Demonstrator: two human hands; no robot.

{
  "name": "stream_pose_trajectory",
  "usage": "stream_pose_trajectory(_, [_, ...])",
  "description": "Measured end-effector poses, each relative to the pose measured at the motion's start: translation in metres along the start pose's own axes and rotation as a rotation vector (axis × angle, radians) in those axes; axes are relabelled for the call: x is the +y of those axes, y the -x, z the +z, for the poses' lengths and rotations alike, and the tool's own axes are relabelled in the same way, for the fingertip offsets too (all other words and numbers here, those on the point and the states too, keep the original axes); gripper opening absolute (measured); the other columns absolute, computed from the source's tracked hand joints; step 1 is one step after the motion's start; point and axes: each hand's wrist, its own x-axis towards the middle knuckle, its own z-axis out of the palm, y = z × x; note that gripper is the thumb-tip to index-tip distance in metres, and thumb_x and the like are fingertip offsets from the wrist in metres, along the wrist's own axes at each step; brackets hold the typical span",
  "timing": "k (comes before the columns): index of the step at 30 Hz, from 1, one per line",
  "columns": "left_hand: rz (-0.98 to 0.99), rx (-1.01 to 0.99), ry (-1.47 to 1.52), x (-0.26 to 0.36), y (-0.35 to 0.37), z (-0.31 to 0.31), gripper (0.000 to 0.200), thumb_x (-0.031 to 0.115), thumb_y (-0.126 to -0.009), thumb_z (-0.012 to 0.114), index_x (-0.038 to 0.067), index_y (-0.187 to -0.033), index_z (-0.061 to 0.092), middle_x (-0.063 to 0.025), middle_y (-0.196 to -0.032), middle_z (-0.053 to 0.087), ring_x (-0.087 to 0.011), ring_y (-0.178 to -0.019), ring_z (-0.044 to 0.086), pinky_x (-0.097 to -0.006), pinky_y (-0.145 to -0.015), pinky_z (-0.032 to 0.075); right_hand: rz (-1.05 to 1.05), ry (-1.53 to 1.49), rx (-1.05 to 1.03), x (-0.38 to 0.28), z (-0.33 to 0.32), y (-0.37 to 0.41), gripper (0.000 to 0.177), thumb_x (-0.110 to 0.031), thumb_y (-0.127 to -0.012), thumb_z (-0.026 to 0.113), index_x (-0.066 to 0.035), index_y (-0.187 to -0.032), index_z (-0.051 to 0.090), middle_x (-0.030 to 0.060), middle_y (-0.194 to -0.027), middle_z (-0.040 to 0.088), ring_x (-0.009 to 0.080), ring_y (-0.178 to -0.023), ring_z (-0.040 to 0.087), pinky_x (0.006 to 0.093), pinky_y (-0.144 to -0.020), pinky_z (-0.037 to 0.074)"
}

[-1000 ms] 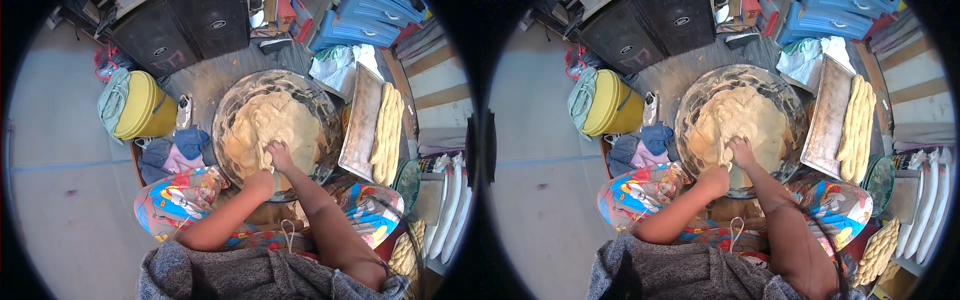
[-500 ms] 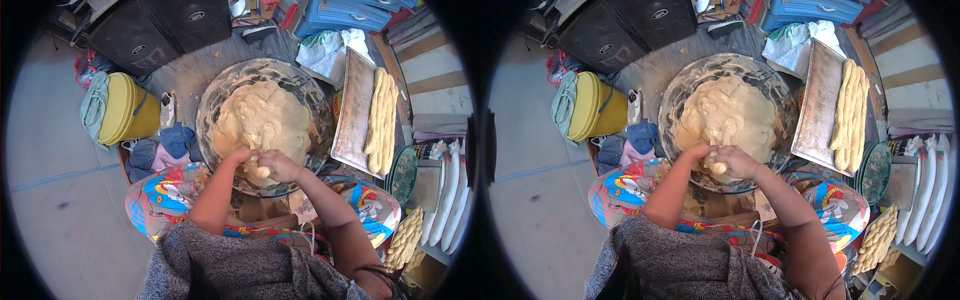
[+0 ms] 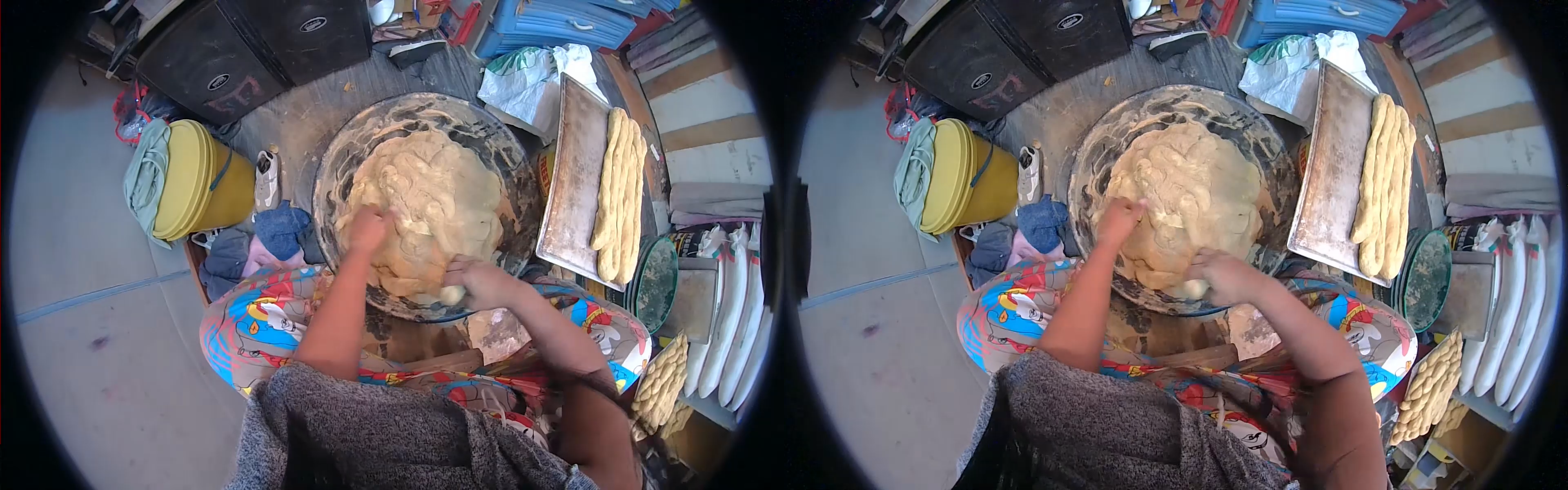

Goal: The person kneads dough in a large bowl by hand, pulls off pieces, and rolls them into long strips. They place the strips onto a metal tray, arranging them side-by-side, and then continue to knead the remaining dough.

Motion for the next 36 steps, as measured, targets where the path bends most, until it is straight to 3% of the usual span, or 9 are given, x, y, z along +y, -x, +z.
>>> stream_pose_trajectory(2, [-0.466, -0.48, 0.554, 0.025, 0.003, 0.019, 0.048, 0.043, -0.081, 0.058, -0.001, -0.1, 0.058, -0.0124, -0.088, 0.06, -0.026, -0.075, 0.06, -0.0401, -0.065, 0.048, -0.083, -0.071, 0.077, -0.021, 0.002, -0.015, 0.035, -0.003, -0.059, 0.063, -0.006, -0.094, 0.059, 0.012, -0.096, 0.057, 0.0328, -0.1, 0.051, 0.0392, -0.086, 0.042])
stream_pose_trajectory(5, [-0.532, -0.598, 0.937, 0.048, 0.033, 0.029, 0.039, 0.034, -0.082, 0.057, -0.002, -0.099, 0.057, -0.0106, -0.084, 0.058, -0.0197, -0.071, 0.058, -0.0361, -0.059, 0.047, -0.183, -0.122, 0.176, -0.031, 0.012, -0.033, 0.042, -0.001, -0.062, 0.062, -0.005, -0.104, 0.055, 0.0146, -0.112, 0.05, 0.0336, -0.105, 0.049, 0.0392, -0.089, 0.042])
stream_pose_trajectory(12, [-0.508, -0.701, 0.913, -0.027, -0.024, 0.01, 0.038, 0.015, -0.079, 0.059, -0.001, -0.113, 0.054, -0.0109, -0.098, 0.06, -0.0184, -0.077, 0.057, -0.0292, -0.055, 0.046, 0.532, -0.325, 0.559, 0.099, 0.046, -0.07, 0.043, -0.009, -0.068, 0.062, -0.006, -0.111, 0.055, 0.0168, -0.109, 0.051, 0.0324, -0.105, 0.05, 0.0386, -0.089, 0.042])
stream_pose_trajectory(14, [-0.341, -0.605, 0.432, 0.003, -0.016, -0.001, 0.033, 0.015, -0.077, 0.061, -0.003, -0.104, 0.058, -0.0102, -0.092, 0.061, -0.0174, -0.076, 0.057, -0.0291, -0.058, 0.045, 0.635, -0.323, 0.604, 0.102, 0.051, -0.078, 0.046, -0.014, -0.068, 0.066, -0.006, -0.112, 0.054, 0.0167, -0.108, 0.051, 0.0327, -0.102, 0.052, 0.0385, -0.088, 0.043])
stream_pose_trajectory(18, [-0.161, -0.585, 0.181, 0.019, -0.022, 0.013, 0.032, 0.019, -0.072, 0.065, -0.001, -0.097, 0.063, -0.0067, -0.077, 0.06, -0.0171, -0.069, 0.055, -0.0291, -0.063, 0.043, 0.532, 0.011, 0.564, 0.095, 0.054, -0.105, 0.058, -0.032, -0.069, 0.071, -0.013, -0.119, 0.051, 0.0121, -0.11, 0.047, 0.032, -0.095, 0.055, 0.0373, -0.084, 0.045])
stream_pose_trajectory(26, [-0.163, -0.294, 0.746, 0.079, -0.044, -0.036, 0.024, 0.018, -0.077, 0.066, 0.001, -0.093, 0.062, 0.0029, -0.065, 0.051, -0.0071, -0.058, 0.045, -0.0216, -0.052, 0.032, 0.38, -0.486, 0.782, 0.137, -0.013, -0.137, 0.025, -0.019, -0.078, 0.058, -0.003, -0.096, 0.062, 0.0174, -0.091, 0.059, 0.0326, -0.085, 0.058, 0.038, -0.076, 0.045])
stream_pose_trajectory(30, [-0.085, -0.344, 0.819, 0.077, -0.045, -0.097, 0.037, 0.021, -0.077, 0.067, 0.001, -0.107, 0.056, 0.0002, -0.073, 0.054, -0.0083, -0.063, 0.05, -0.0235, -0.055, 0.039, 0.218, -0.433, 0.866, 0.082, -0.073, -0.146, 0.022, -0.013, -0.077, 0.058, -0.001, -0.095, 0.062, 0.016, -0.094, 0.06, 0.0297, -0.085, 0.059, 0.0356, -0.076, 0.046])
stream_pose_trajectory(32, [-0.098, -0.375, 0.768, 0.067, -0.041, -0.114, 0.046, 0.025, -0.076, 0.068, 0.001, -0.112, 0.053, -0.0017, -0.077, 0.055, -0.0097, -0.067, 0.053, -0.0247, -0.057, 0.043, 0.045, -0.537, 0.672, 0.066, -0.081, -0.155, 0.024, -0.005, -0.079, 0.058, 0.0, -0.102, 0.058, 0.0092, -0.103, 0.057, 0.0155, -0.08, 0.057, 0.0272, -0.071, 0.046])
stream_pose_trajectory(36, [-0.233, -0.612, 0.322, 0.045, -0.049, -0.123, 0.087, 0.041, -0.063, 0.077, 0.005, -0.132, 0.038, -0.0176, -0.113, 0.052, -0.0249, -0.104, 0.053, -0.0374, -0.079, 0.048, -0.111, -0.827, 0.396, 0.088, -0.061, -0.176, 0.04, -0.004, -0.074, 0.062, -0.002, -0.113, 0.054, 0.0089, -0.109, 0.055, 0.0172, -0.09, 0.055, 0.0269, -0.079, 0.045])
